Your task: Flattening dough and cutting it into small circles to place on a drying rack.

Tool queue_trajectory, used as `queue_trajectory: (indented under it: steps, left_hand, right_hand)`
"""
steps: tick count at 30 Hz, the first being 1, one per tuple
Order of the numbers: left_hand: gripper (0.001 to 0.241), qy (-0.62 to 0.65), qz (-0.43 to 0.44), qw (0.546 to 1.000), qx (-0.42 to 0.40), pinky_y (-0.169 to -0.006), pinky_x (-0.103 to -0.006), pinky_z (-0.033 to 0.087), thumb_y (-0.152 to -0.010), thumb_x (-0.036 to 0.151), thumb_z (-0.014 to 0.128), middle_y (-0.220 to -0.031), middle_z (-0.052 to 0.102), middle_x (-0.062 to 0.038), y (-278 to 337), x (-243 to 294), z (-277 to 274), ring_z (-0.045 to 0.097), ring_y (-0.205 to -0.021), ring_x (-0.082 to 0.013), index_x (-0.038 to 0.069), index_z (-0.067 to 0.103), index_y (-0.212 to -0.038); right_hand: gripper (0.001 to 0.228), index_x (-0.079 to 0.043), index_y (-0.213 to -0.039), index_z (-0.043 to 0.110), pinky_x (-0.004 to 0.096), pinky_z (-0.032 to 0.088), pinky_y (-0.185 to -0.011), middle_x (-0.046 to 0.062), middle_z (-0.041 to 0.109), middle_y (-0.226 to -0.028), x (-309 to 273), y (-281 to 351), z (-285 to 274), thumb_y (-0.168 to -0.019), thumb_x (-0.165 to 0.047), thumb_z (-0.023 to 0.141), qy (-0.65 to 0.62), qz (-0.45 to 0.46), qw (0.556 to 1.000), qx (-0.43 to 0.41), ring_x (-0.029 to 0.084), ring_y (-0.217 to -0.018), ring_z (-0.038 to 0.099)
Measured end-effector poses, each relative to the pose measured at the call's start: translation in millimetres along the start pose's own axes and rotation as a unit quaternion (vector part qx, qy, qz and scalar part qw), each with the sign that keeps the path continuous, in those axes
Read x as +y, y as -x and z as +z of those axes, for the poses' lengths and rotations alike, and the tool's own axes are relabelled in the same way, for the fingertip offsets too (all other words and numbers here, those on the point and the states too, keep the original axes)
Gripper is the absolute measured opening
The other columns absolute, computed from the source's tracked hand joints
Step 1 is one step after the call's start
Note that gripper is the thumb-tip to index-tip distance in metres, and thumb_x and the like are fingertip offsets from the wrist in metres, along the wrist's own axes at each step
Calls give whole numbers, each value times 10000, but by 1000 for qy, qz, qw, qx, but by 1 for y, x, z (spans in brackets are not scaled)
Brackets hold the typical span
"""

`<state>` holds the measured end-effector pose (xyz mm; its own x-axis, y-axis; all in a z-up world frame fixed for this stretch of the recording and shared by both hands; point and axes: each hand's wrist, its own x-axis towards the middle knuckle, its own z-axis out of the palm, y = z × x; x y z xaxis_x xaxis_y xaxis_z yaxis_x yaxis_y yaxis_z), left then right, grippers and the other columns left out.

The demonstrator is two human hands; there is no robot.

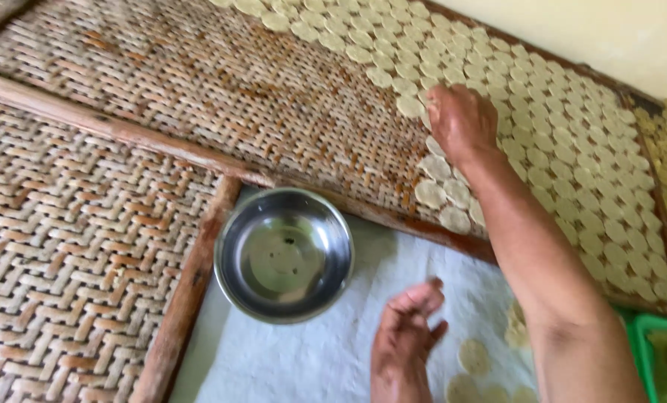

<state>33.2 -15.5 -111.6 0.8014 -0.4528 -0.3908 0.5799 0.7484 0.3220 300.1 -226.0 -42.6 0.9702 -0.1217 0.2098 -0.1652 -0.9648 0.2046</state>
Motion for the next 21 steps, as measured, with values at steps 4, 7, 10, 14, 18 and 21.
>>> queue_trajectory:
  steps: [4,7,10,14,18,21]
  left_hand:
    - [391,-4,41,999,-19,-1033,-408,470,-869,188,586,-1402,669,-90,25,46,25,629,-1227,-184,81,646,-1240]
    - [331,-16,41,999,-32,-1067,-421,466,-955,183,571,-1377,651,-126,30,56,31,621,-1229,-216,69,617,-1263]
    - [328,-18,60,997,-47,-1079,-434,449,-990,141,540,-1410,627,-124,31,63,35,599,-1248,-230,67,572,-1308]
    - [374,-33,59,994,-88,-1089,-436,454,-1005,162,472,-1426,615,-122,29,60,34,597,-1269,-245,70,545,-1361]
    - [376,-69,65,991,-94,-1101,-438,448,-1018,152,461,-1423,608,-120,26,58,36,589,-1267,-245,75,538,-1377]
    - [377,-77,65,990,-94,-1093,-428,445,-1020,169,459,-1412,613,-108,24,53,33,593,-1257,-232,89,533,-1381]
  right_hand:
    - [144,-91,-1123,717,441,566,-812,91,752,-1026,13,82,-38,-985,-132,712,-193,-13,979,62,249,-926,712]
    - [166,-90,-1078,692,318,591,-775,25,741,-985,29,167,-54,-946,-164,758,-336,-23,941,18,146,-892,729]
    - [148,-94,-962,701,299,565,-709,15,735,-887,40,246,-72,-919,-211,783,-388,27,918,-81,120,-822,682]
    - [155,-82,-948,707,312,594,-709,17,747,-877,53,326,-77,-873,-189,791,-390,143,898,-144,129,-797,710]
    - [124,-88,-982,726,309,610,-761,48,746,-966,60,370,-53,-866,-115,758,-390,102,909,-108,146,-852,747]
    - [133,-96,-1004,719,300,623,-762,47,756,-998,59,375,-52,-874,-112,743,-392,111,904,-129,150,-858,752]
